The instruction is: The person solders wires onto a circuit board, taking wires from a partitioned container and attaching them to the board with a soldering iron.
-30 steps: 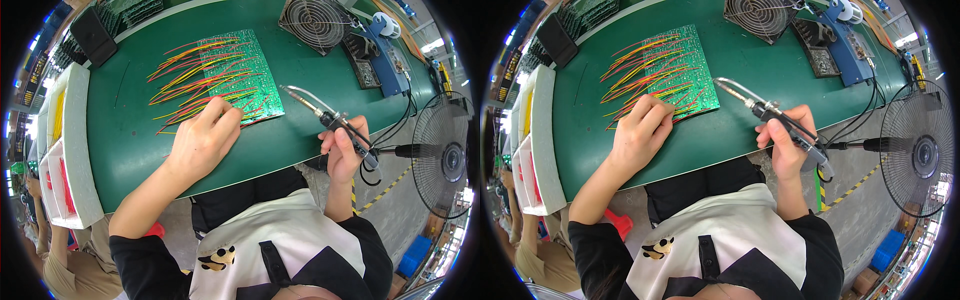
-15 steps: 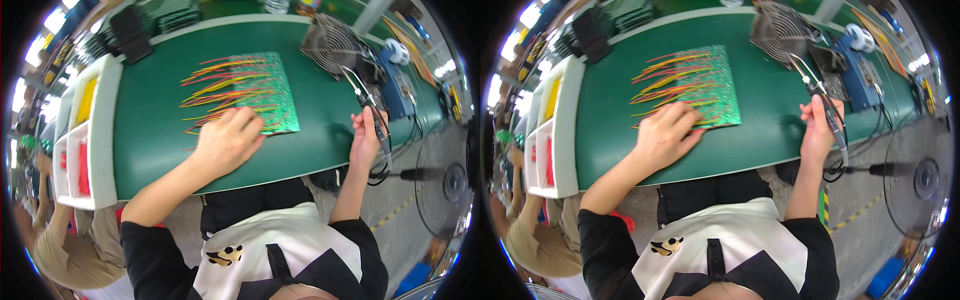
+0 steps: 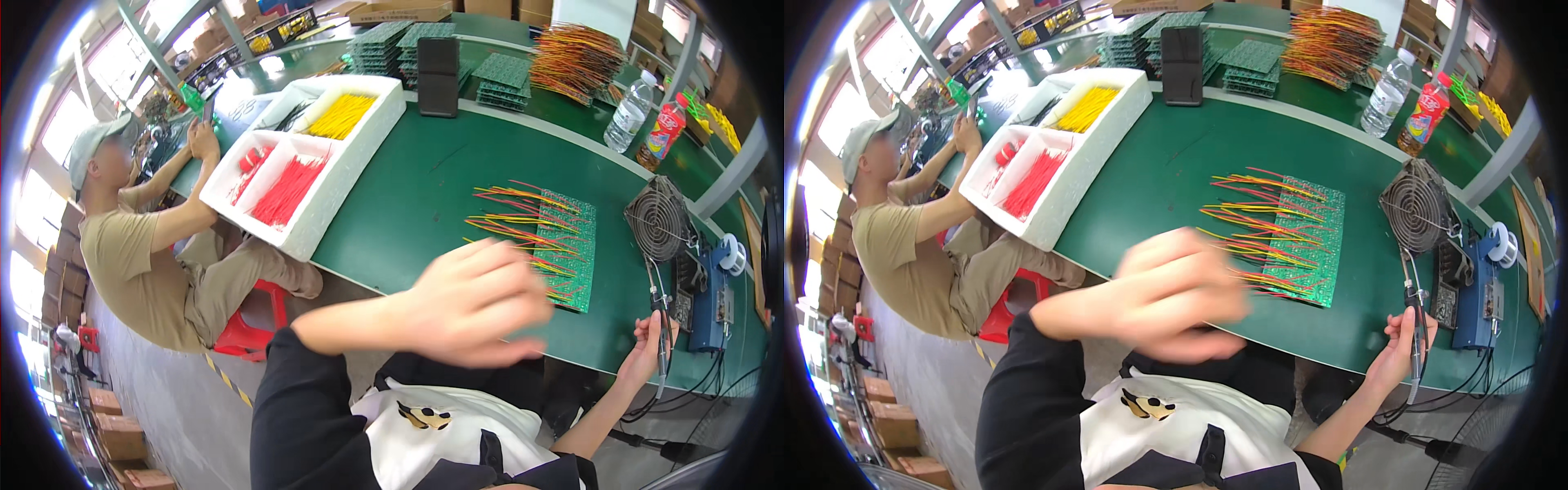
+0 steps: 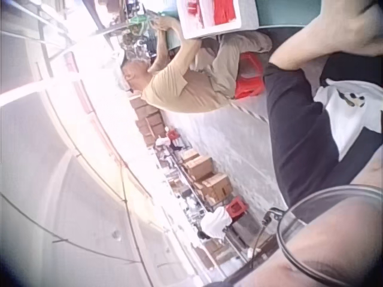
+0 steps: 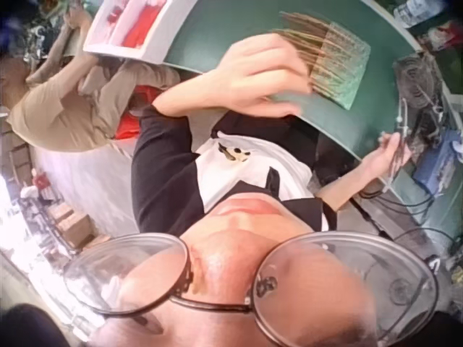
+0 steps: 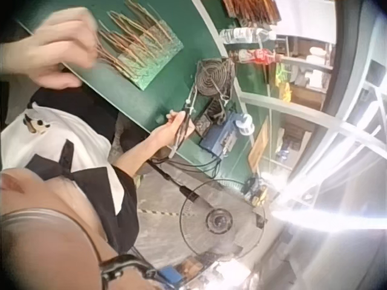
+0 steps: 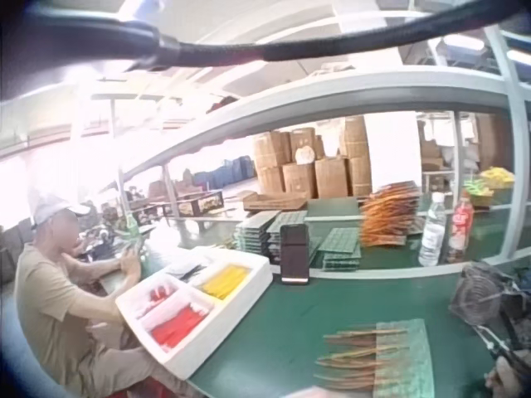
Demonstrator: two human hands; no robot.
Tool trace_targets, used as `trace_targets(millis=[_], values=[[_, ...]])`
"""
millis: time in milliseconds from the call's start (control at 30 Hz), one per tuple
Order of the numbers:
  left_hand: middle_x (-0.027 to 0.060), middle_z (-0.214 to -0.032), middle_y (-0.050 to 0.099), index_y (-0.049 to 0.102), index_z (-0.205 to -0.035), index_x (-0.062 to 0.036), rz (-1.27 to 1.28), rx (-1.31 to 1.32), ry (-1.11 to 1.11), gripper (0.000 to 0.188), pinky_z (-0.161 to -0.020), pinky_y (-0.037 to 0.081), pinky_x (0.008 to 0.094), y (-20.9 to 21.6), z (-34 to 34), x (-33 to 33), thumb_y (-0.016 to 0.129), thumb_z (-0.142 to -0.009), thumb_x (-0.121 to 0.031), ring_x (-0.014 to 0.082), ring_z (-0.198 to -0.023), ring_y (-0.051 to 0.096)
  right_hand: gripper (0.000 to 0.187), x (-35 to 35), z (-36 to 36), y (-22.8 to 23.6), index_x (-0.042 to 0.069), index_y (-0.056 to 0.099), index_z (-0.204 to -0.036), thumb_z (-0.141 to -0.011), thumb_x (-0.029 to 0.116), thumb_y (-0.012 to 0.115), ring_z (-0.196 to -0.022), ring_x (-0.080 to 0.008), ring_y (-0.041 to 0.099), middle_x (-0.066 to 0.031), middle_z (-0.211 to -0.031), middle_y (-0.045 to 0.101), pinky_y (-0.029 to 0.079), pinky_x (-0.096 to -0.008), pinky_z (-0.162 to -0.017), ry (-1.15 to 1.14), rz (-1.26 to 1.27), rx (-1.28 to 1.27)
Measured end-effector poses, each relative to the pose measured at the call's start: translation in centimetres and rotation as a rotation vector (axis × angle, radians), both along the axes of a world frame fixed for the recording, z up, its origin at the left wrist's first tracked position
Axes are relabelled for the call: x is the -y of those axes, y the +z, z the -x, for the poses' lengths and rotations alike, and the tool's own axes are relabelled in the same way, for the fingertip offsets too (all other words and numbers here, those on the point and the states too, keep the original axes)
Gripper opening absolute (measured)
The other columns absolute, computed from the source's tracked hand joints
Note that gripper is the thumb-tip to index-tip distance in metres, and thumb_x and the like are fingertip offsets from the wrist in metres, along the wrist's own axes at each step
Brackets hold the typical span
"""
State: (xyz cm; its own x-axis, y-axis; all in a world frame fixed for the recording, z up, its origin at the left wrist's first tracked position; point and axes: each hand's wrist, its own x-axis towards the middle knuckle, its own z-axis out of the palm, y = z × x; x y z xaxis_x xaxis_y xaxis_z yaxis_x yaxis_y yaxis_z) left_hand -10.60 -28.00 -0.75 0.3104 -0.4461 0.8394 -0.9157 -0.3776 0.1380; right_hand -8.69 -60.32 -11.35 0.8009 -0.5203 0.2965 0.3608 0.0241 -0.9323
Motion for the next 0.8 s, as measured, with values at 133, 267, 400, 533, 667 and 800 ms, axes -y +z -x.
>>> trace_targets(millis=[133,267,400,533,667,800], values=[[-0.0039,-0.089,0.058,0.057,-0.083,-0.0131,0.248,0.1,-0.037,0.017,-0.057,0.044,0.0274,4.6,7.4,-3.3,0.052,-0.089,-0.029,0.0144,-0.07,0.054,0.012,0.1,0.2,0.1,0.005,0.051,-0.087,-0.086,0.012,0.06,-0.058,-0.0052,0.048,-0.0016,-0.067,0.052,0.041,-0.018,-0.056,-0.065,0.044,-0.035],[0.0003,-0.089,0.054,0.055,-0.089,-0.0119,-0.005,0.188,-0.614,0.014,-0.056,0.045,0.0345,9.3,8.5,-5.8,0.058,-0.08,-0.022,0.0199,-0.074,0.052,0.014,-0.3,0.3,0.5,0.005,0.049,-0.087,-0.084,0.012,0.061,-0.058,-0.0071,0.05,-0.0028,-0.067,0.053,0.041,-0.0183,-0.056,-0.008,0.008,-0.04],[0.0073,-0.095,0.055,0.054,-0.094,-0.0116,0.107,0.333,-0.634,0.027,-0.054,0.044,0.0412,9.7,8.6,-5.9,0.061,-0.079,-0.032,0.0218,-0.075,0.052,0.015,-1.2,0.3,0.4,0.006,0.049,-0.087,-0.084,0.012,0.062,-0.059,-0.0079,0.051,-0.003,-0.066,0.052,0.04,-0.0182,-0.055,-0.002,-0.018,-0.03],[0.0038,-0.098,0.06,0.059,-0.101,-0.0079,0.048,1.148,0.511,0.019,-0.07,0.047,0.0237,9.4,4.7,-8.7,0.056,-0.085,-0.019,0.0105,-0.079,0.057,0.016,-0.4,0.2,0.2,0.006,0.049,-0.087,-0.083,0.013,0.062,-0.057,-0.0077,0.049,-0.0029,-0.066,0.053,0.039,-0.0188,-0.054,-0.024,-0.008,-0.015],[0.013,-0.081,0.061,0.058,-0.089,-0.0004,0.102,0.389,0.702,0.007,-0.068,0.044,0.0304,10.2,-11.3,-17.0,0.056,-0.082,-0.002,0.0238,-0.073,0.057,0.016,-0.7,0.3,0.8,0.004,0.052,-0.087,-0.082,0.013,0.064,-0.056,-0.008,0.048,-0.0034,-0.065,0.054,0.039,-0.0197,-0.053,-0.092,-0.004,-0.021],[0.0174,-0.088,0.06,0.058,-0.091,-0.0018,-0.275,-0.068,1.231,0.014,-0.076,0.044,0.0401,-0.1,-20.6,-41.9,0.053,-0.08,-0.009,0.0322,-0.086,0.056,0.015,-1.7,0.0,1.6,0.004,0.051,-0.085,-0.081,0.011,0.064,-0.055,-0.0081,0.052,-0.0044,-0.066,0.056,0.042,-0.0199,-0.052,-0.035,-0.039,-0.019]])
